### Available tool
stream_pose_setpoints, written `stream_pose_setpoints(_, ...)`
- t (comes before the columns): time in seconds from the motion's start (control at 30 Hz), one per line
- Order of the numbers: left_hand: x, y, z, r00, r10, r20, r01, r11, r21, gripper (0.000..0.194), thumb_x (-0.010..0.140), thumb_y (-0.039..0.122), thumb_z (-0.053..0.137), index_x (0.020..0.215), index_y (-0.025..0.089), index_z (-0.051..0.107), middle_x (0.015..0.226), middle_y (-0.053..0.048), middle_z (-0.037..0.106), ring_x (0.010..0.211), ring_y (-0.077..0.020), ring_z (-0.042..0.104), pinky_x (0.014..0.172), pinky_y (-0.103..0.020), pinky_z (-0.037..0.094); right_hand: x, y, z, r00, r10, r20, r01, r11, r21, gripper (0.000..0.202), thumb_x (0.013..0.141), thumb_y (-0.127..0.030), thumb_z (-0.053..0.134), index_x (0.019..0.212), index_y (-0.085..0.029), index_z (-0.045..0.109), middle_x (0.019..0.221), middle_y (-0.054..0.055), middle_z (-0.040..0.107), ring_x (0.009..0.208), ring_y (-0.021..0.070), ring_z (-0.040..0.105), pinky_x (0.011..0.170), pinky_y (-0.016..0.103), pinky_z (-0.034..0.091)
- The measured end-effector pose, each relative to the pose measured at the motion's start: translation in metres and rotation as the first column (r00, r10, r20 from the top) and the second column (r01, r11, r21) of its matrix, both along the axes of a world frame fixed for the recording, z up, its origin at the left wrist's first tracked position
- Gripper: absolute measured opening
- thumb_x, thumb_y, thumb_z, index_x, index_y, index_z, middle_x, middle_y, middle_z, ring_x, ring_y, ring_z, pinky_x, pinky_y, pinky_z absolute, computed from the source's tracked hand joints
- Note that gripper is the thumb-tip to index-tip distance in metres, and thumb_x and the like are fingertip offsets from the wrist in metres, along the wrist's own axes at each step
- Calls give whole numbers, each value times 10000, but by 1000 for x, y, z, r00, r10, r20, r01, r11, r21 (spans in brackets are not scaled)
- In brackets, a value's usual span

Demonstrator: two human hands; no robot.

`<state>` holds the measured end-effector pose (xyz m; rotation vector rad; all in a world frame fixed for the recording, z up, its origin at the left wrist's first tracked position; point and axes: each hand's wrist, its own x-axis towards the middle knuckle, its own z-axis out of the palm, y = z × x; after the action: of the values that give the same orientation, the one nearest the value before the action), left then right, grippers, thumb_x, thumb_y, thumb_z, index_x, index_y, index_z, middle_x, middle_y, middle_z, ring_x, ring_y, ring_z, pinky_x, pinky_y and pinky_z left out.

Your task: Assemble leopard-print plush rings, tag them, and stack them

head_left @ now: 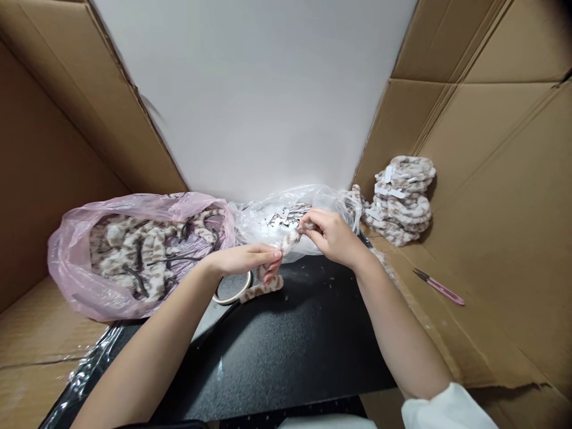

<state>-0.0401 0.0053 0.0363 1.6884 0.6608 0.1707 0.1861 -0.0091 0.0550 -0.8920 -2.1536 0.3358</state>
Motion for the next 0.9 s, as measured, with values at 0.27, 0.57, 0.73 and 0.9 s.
stream_pose_setpoints(0.27,-18,5,13,992,-52,-111,55,998,20,392,911,515,457,767,179,597,691,-5,636,738,-158,594,775,-242,453,26,0,14,987,-159,-1,159,983,94,94,837,-100,547,792,-168,593,763,32,602,628,139,486,575,255,349)
stream_pose_setpoints(0.57,-39,6,22,972,18,-233,5,995,99,374,882,484,514,717,198,691,706,-35,653,675,-176,599,697,-223,472,70,-1,24,919,-387,-78,395,906,149,59,839,-202,572,804,-182,614,769,42,606,594,143,461,566,272,352)
stream_pose_setpoints(0.73,-54,10,28,941,179,-288,-141,979,147,283,811,451,626,793,198,751,800,-48,695,757,-201,632,703,-223,483,74,-6,29,908,-403,-112,409,912,30,88,831,-245,594,800,-171,631,707,17,572,560,124,430,528,256,316)
stream_pose_setpoints(0.9,-25,-10,30,880,474,2,-441,817,372,476,794,424,667,1242,278,596,1348,-61,556,1242,-266,494,955,-302,448,36,-18,32,982,-150,-115,129,977,-170,105,843,-257,596,803,-168,636,716,9,578,581,117,444,525,246,328)
